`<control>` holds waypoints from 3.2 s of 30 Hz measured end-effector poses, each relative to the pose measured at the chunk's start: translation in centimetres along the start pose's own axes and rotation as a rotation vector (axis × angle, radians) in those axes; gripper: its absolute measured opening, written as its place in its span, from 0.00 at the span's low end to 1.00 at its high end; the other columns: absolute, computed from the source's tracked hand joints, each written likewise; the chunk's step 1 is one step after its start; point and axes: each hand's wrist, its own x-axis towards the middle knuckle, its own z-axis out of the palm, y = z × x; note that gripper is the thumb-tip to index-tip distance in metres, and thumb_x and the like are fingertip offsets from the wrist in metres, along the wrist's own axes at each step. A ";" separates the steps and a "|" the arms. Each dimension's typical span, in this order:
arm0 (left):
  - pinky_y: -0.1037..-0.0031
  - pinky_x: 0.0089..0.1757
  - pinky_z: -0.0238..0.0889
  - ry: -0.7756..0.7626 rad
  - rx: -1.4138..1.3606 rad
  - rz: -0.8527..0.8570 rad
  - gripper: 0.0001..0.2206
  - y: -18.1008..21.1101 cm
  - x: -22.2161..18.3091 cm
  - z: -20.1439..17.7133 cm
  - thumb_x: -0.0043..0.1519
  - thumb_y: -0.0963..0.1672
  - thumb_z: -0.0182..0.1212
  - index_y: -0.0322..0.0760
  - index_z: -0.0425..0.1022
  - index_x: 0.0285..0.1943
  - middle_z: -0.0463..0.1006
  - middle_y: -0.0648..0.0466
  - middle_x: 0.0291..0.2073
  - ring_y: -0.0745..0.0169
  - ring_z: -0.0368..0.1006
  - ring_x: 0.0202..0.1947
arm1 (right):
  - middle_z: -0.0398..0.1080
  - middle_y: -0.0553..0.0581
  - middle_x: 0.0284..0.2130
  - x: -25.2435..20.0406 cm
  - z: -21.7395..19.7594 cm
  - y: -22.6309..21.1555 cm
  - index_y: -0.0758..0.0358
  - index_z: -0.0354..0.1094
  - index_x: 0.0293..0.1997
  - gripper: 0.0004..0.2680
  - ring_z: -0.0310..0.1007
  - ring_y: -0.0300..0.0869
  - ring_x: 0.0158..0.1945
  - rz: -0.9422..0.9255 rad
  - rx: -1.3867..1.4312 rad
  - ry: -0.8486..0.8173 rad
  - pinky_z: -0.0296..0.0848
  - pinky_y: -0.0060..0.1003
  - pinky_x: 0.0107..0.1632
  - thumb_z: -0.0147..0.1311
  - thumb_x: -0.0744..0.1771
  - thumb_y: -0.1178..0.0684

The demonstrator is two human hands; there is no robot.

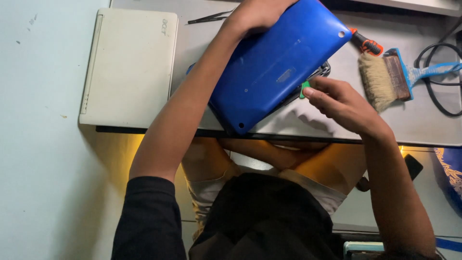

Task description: Disassembling a laptop by removing screws and using a prying tool to separate the case, then inspecting internal components.

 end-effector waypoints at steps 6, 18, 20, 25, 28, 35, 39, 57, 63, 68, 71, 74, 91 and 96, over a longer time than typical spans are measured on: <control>0.75 0.50 0.83 -0.062 -0.129 -0.168 0.38 2.7 -2.4 -0.5 0.64 0.65 0.44 0.41 0.84 0.67 0.93 0.60 0.50 0.70 0.91 0.48 | 0.50 0.46 0.21 2.1 1.3 1.2 0.55 0.66 0.81 0.27 0.46 0.33 0.22 0.004 0.551 0.168 0.44 0.29 0.23 0.64 0.69 0.43; 0.50 0.65 0.84 0.077 -0.436 -0.361 0.33 0.3 -19.6 -7.1 0.71 0.57 0.54 0.51 0.57 0.85 0.76 0.44 0.80 0.43 0.83 0.72 | 0.86 0.57 0.46 6.7 5.1 -6.6 0.57 0.77 0.63 0.17 0.89 0.49 0.39 0.074 0.864 0.096 0.85 0.41 0.29 0.71 0.67 0.50; 0.52 0.56 0.91 0.233 -0.545 -0.334 0.21 -2.3 -21.9 -9.0 0.74 0.50 0.59 0.46 0.66 0.75 0.85 0.38 0.66 0.42 0.90 0.58 | 0.86 0.58 0.60 7.3 6.6 -9.4 0.65 0.77 0.66 0.18 0.88 0.45 0.60 -0.057 0.632 -0.110 0.87 0.41 0.66 0.63 0.70 0.47; 0.68 0.49 0.85 0.506 -0.423 -0.510 0.17 -5.4 -25.6 -16.7 0.73 0.48 0.62 0.51 0.76 0.72 0.91 0.53 0.55 0.61 0.89 0.47 | 0.78 0.47 0.28 14.0 4.0 -5.8 0.47 0.77 0.50 0.17 0.72 0.38 0.25 -0.344 -0.626 0.001 0.66 0.37 0.29 0.52 0.78 0.28; 0.69 0.49 0.84 0.529 -0.294 -0.591 0.15 -7.9 -26.1 -19.3 0.75 0.49 0.57 0.52 0.79 0.69 0.91 0.56 0.54 0.64 0.88 0.46 | 0.80 0.49 0.27 18.2 1.4 -2.5 0.41 0.77 0.48 0.21 0.80 0.48 0.29 -0.384 -1.033 0.256 0.71 0.44 0.31 0.48 0.81 0.21; 0.68 0.41 0.71 0.554 0.011 -0.587 0.11 -10.1 -24.9 -19.6 0.79 0.51 0.56 0.46 0.71 0.61 0.83 0.57 0.44 0.66 0.79 0.37 | 0.88 0.45 0.47 18.6 -2.9 6.5 0.34 0.85 0.63 0.12 0.90 0.50 0.47 -0.392 -0.903 0.481 0.70 0.48 0.30 0.57 0.83 0.29; 0.39 0.43 0.65 0.568 0.642 -0.241 0.10 -14.1 -25.9 -18.1 0.82 0.44 0.57 0.40 0.61 0.65 0.79 0.45 0.30 0.21 0.78 0.36 | 0.87 0.53 0.58 17.5 -4.4 5.4 0.40 0.80 0.74 0.15 0.89 0.65 0.51 -0.395 -0.830 0.348 0.79 0.65 0.37 0.58 0.79 0.33; 0.35 0.75 0.45 0.258 1.078 -0.309 0.49 -8.2 -25.7 -9.8 0.72 0.70 0.52 0.48 0.51 0.98 0.53 0.33 0.90 0.30 0.48 0.88 | 0.88 0.38 0.52 15.8 -9.8 8.6 0.36 0.83 0.81 0.18 0.91 0.41 0.52 -0.438 -1.072 0.480 0.76 0.43 0.39 0.66 0.77 0.40; 0.35 0.79 0.38 0.325 1.024 -0.193 0.48 -4.0 -23.1 -4.2 0.77 0.68 0.47 0.43 0.46 0.98 0.48 0.28 0.91 0.26 0.46 0.89 | 0.82 0.62 0.45 16.1 -10.9 8.6 0.65 0.72 0.58 0.11 0.81 0.67 0.51 -0.356 -0.764 0.298 0.74 0.59 0.51 0.60 0.70 0.53; 0.37 0.81 0.16 0.136 0.825 -0.010 0.57 -1.7 -19.6 4.9 0.72 0.73 0.44 0.39 0.36 0.98 0.36 0.30 0.94 0.34 0.29 0.93 | 0.83 0.70 0.46 17.1 -11.5 10.0 0.74 0.80 0.59 0.11 0.81 0.66 0.48 -0.522 -0.697 0.301 0.74 0.57 0.53 0.53 0.74 0.58; 0.29 0.80 0.14 0.174 0.887 0.028 0.60 -2.8 -18.3 6.4 0.68 0.76 0.43 0.38 0.40 0.98 0.36 0.27 0.93 0.31 0.28 0.93 | 0.81 0.73 0.38 16.3 -12.5 9.5 0.71 0.80 0.57 0.09 0.77 0.68 0.36 -0.314 -0.673 0.285 0.69 0.59 0.42 0.55 0.77 0.56; 0.28 0.81 0.26 0.185 0.859 0.137 0.61 -2.7 -19.1 5.4 0.65 0.76 0.55 0.39 0.48 0.96 0.46 0.26 0.91 0.25 0.42 0.91 | 0.77 0.76 0.33 15.1 -13.5 8.9 0.69 0.76 0.56 0.10 0.75 0.73 0.39 -0.232 -0.636 0.306 0.65 0.62 0.43 0.54 0.82 0.51; 0.40 0.79 0.43 -0.128 0.704 0.435 0.50 -2.3 -10.7 3.2 0.72 0.70 0.57 0.42 0.55 0.94 0.61 0.40 0.84 0.40 0.57 0.83 | 0.82 0.63 0.38 15.7 -12.6 9.3 0.60 0.81 0.59 0.13 0.81 0.67 0.40 -0.355 -0.774 0.333 0.70 0.61 0.41 0.56 0.82 0.41; 0.49 0.61 0.75 -0.289 0.486 0.249 0.36 -0.1 -5.4 -0.3 0.72 0.64 0.62 0.46 0.73 0.82 0.78 0.47 0.69 0.49 0.75 0.68 | 0.84 0.64 0.42 15.3 -12.4 8.8 0.62 0.79 0.56 0.15 0.82 0.69 0.44 -0.363 -0.785 0.318 0.71 0.60 0.43 0.58 0.83 0.40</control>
